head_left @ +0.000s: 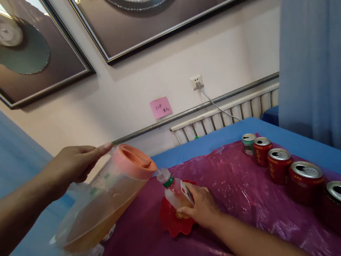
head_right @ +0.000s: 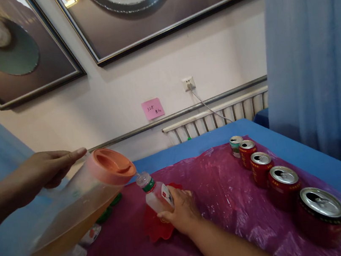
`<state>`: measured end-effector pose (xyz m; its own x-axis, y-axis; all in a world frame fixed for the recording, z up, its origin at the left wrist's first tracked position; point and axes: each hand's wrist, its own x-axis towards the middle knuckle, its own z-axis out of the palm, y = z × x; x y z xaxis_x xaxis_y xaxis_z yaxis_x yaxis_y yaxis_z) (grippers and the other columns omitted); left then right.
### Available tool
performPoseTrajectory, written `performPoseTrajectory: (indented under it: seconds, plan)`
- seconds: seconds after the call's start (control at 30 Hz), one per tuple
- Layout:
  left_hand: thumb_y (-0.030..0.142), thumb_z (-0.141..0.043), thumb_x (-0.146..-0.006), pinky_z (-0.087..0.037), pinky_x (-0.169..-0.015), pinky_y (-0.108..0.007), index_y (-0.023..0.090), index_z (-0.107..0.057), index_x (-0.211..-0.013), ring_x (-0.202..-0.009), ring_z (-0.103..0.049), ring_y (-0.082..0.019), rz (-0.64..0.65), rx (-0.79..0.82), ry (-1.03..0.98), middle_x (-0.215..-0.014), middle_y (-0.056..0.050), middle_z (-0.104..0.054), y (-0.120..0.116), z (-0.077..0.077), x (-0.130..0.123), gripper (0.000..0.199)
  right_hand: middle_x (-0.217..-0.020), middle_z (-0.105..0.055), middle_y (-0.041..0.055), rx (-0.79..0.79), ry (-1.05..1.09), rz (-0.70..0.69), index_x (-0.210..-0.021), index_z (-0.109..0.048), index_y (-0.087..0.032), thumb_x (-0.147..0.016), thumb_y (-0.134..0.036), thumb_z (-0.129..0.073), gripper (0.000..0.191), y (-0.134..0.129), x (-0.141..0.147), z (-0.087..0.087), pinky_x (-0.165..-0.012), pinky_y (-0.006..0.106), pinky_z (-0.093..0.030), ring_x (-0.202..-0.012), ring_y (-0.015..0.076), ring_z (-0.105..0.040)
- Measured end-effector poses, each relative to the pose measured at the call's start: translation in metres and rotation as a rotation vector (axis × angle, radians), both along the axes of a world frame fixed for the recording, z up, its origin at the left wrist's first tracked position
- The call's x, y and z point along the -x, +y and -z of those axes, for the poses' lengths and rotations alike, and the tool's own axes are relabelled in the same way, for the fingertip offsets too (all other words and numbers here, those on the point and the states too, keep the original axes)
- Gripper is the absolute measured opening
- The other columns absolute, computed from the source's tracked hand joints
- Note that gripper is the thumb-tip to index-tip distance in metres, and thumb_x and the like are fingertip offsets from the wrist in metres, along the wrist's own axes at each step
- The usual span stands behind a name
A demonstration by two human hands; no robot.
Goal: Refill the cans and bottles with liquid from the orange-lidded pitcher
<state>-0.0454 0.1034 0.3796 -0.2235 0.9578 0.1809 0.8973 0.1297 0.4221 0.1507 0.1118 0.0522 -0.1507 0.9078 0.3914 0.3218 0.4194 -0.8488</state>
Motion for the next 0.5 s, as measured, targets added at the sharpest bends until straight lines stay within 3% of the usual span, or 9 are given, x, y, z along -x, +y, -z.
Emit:
performPoseTrajectory:
  seconds: [0.5]
  plan:
    - [0.077, -0.065, -0.065, -0.017, -0.042, -0.026, 0.024, -0.032, -0.043, -0.042, -0.022, -0.009, -0.02, 0.015, -0.063, -0.042, 0.007, -0.027, 0.0038, 0.0017, 0.0013, 0.066, -0.123, -0.07, 0.0058, 0.007, -0.012, 0.026, -0.134, -0.054, -0.028, -0.067, -0.034, -0.086, 0.075, -0.0006, 0.0007, 0.0005, -0.099, 0.041, -0.042, -0.112, 0.0276, -0.064]
